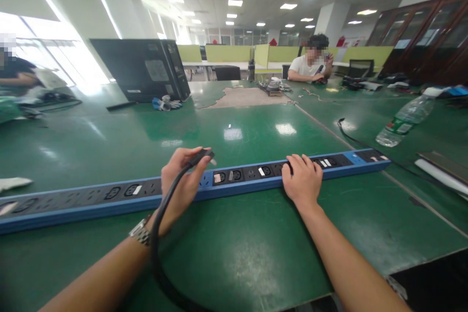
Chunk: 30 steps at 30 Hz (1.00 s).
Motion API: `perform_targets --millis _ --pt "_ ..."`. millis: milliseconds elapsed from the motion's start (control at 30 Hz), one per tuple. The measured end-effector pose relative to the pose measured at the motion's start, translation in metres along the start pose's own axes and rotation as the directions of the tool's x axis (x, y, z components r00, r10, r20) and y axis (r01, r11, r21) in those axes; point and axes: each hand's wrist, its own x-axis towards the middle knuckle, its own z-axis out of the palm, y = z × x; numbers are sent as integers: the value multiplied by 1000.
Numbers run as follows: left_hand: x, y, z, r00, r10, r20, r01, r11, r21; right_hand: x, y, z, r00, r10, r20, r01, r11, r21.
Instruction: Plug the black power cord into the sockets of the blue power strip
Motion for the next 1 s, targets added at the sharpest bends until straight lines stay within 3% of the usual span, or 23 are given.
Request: perform_targets --millis 133,233,367,567,733,800,900,1000 --pt "1 21 42 961 -44 274 8 992 130 0 0 0 1000 3 -2 -3 1000 0" --pt "-3 26 62 931 -58 361 -47 960 276 0 0 0 1000 -1 -3 1 1000 8" --pt "-5 28 70 915 55 400 -203 920 336 1 0 0 1000 3 -17 -3 1000 17" --pt "-8 27 71 816 283 504 -430 880 202 0 -2 -1 1000 4 -3 -4 1000 3" --pt "-13 24 75 847 227 481 -366 905 216 0 -2 -1 1000 9 -2 -9 1000 8" --pt "-11 25 79 876 166 453 -287 934 213 0 -1 -1 1000 8 2 -8 1000 10" --pt "-3 22 68 968 44 248 -72 992 104 0 0 -1 1000 5 3 -5 1000 13" --pt "4 5 18 1000 -22 -17 22 1000 -11 0 1 0 1000 -4 -16 4 1000 19"
